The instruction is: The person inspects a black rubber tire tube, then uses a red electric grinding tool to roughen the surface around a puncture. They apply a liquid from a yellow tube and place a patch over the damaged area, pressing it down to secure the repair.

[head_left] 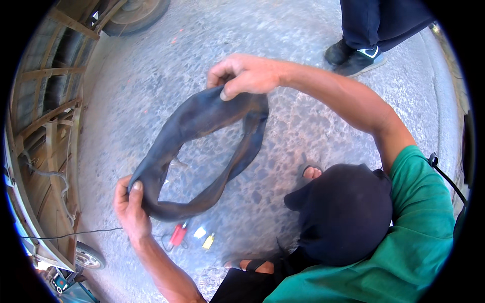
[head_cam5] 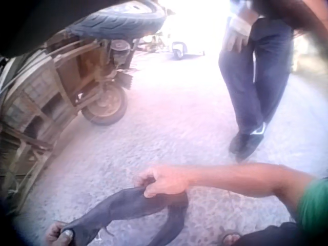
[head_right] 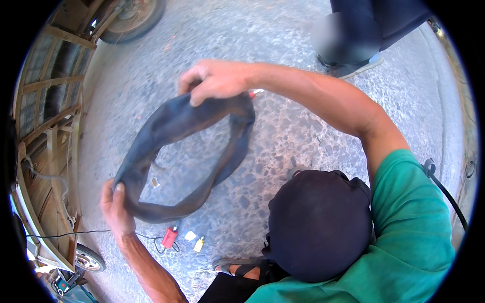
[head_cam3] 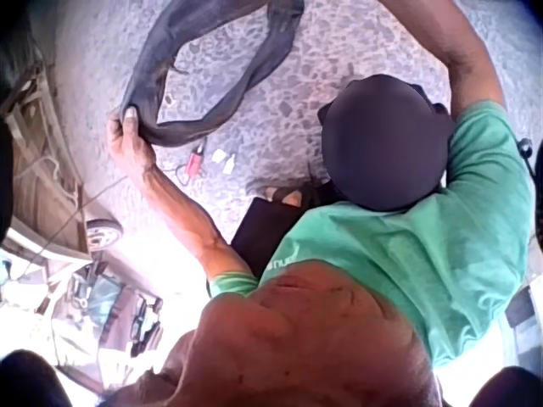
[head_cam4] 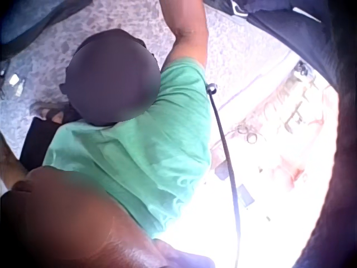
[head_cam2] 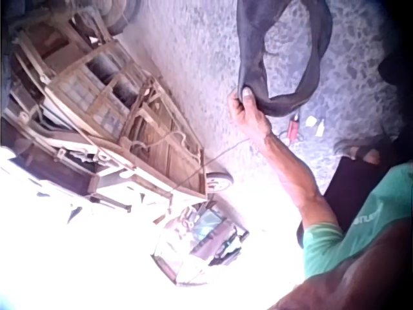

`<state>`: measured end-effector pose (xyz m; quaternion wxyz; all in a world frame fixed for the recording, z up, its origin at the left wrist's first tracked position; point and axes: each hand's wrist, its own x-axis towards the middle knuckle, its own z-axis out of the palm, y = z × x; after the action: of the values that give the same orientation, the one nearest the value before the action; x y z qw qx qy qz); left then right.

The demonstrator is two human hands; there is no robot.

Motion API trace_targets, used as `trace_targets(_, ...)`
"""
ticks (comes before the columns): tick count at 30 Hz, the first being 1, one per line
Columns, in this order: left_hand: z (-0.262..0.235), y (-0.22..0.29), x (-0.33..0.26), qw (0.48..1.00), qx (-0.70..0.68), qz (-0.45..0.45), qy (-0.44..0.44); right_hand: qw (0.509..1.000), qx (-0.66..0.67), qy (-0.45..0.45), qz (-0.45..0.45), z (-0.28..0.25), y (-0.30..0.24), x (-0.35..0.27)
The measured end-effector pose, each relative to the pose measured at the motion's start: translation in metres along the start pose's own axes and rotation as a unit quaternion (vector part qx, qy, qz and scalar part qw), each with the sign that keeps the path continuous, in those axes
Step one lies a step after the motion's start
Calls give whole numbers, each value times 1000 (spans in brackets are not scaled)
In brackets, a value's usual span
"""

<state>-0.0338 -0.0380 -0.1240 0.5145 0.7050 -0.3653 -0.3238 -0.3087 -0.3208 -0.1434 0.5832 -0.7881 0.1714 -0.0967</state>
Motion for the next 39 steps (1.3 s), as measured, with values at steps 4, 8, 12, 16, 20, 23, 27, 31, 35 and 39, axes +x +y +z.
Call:
trace_targets(4, 10, 2, 7, 999, -31, -8, -16, 998, 55, 20, 6, 1, -10, -32)
trace_targets(8, 19, 9, 9, 999, -26, -5, -31, 994, 101, 36, 30, 1, -16, -51)
trace_targets(12, 21, 14, 10, 997, -39, -23, -56, 976, 197, 40, 86, 0, -16, -61)
trace_targets(16, 23, 13, 12, 991, -78, -76, -72, 957, 255, 43, 134, 2, -18, -68)
trace_targets(20, 18, 10, 13, 986, -110, -99, -76, 948, 281, 44, 146, 9, -31, -73)
trace_targets(23, 17, 9, 13, 982, -131, -106, -83, 939, 309, 30, 150, 11, -30, -76)
trace_targets(27, 16, 6, 14, 977, -149, -113, -98, 938, 314, 32, 143, 13, -31, -79)
trace_targets(31, 16, 8, 12, 975, -155, -122, -103, 926, 348, 36, 141, 16, -31, -81)
trace_targets(35, 16, 7, 11, 972, -163, -133, -100, 910, 391, 29, 138, 15, -25, -80)
trace_targets(39, 19, 5, 10, 978, -114, -133, -112, 897, 415, 61, 135, 14, -28, -79)
